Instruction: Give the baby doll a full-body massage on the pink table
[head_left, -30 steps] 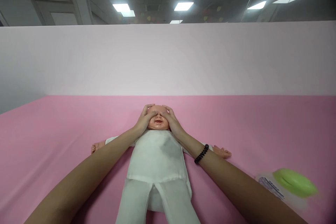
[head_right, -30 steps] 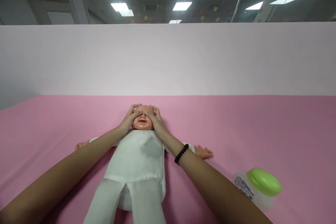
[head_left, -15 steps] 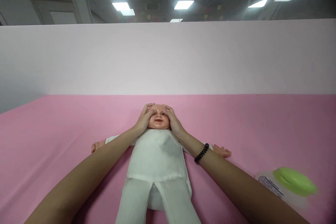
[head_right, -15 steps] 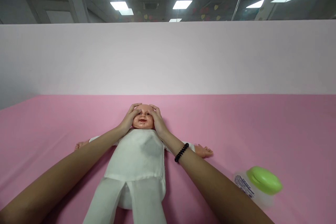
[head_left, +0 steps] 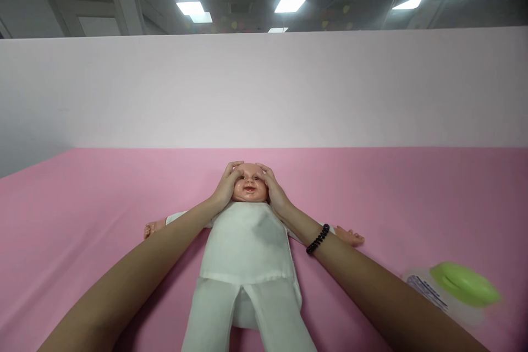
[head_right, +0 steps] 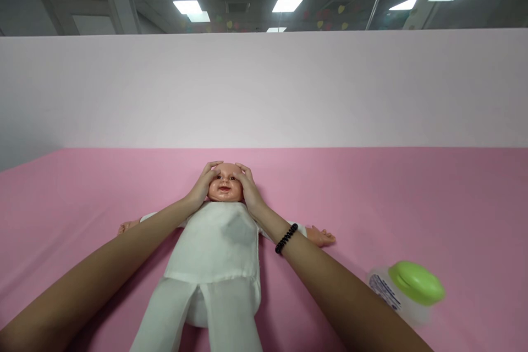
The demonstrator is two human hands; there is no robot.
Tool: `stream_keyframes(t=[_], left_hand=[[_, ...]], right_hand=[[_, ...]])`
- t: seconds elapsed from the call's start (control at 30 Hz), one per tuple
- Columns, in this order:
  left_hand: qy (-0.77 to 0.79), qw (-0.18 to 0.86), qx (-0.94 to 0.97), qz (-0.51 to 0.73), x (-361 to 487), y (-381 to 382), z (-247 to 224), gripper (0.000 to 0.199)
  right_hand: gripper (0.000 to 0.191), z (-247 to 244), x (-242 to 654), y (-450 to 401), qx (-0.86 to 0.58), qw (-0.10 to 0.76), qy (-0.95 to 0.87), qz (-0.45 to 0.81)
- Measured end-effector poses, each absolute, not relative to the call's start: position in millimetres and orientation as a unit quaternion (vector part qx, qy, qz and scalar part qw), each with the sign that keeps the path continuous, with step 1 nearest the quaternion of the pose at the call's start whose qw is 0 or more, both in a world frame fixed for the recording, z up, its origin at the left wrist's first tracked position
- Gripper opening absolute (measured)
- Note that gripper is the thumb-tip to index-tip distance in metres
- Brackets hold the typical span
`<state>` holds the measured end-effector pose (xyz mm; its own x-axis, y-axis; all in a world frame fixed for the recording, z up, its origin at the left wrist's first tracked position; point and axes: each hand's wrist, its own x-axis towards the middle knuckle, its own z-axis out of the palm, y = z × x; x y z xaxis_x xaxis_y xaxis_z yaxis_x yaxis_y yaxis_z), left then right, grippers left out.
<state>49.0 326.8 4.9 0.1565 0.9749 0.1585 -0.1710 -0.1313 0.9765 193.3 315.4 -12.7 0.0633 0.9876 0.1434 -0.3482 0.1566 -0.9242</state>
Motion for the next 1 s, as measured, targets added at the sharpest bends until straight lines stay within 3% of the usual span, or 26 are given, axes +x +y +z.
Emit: stream_keyframes(t=[0.27, 0.43, 0.7, 0.87, 1.0], left_hand=[[0.342, 0.571, 0.537, 0.518, 49, 321, 6, 0.05], [0.374, 0.553, 0.532, 0.522, 50, 323, 9, 0.039], [0.355, 0.563, 0.536, 0.52, 50, 322, 7, 0.046], [0.375, 0.557, 0.532, 0.516, 48, 325, 7, 0.042], [0.332, 0.589, 0.586, 0.447, 28, 329, 6, 0.063]], right_hand=[[0.059, -11, 193, 311, -0.378, 0.606, -0.419, 0.561], [0.05, -11, 193, 311, -0.367, 0.619, -0.415, 0.556], [0.061, -9, 193, 308, -0.378, 0.602, -0.416, 0.566], [0.052, -11, 193, 310, -0.35, 0.617, -0.407, 0.575], [0.073, -3, 200, 300, -0.321, 0.577, -0.42, 0.623]])
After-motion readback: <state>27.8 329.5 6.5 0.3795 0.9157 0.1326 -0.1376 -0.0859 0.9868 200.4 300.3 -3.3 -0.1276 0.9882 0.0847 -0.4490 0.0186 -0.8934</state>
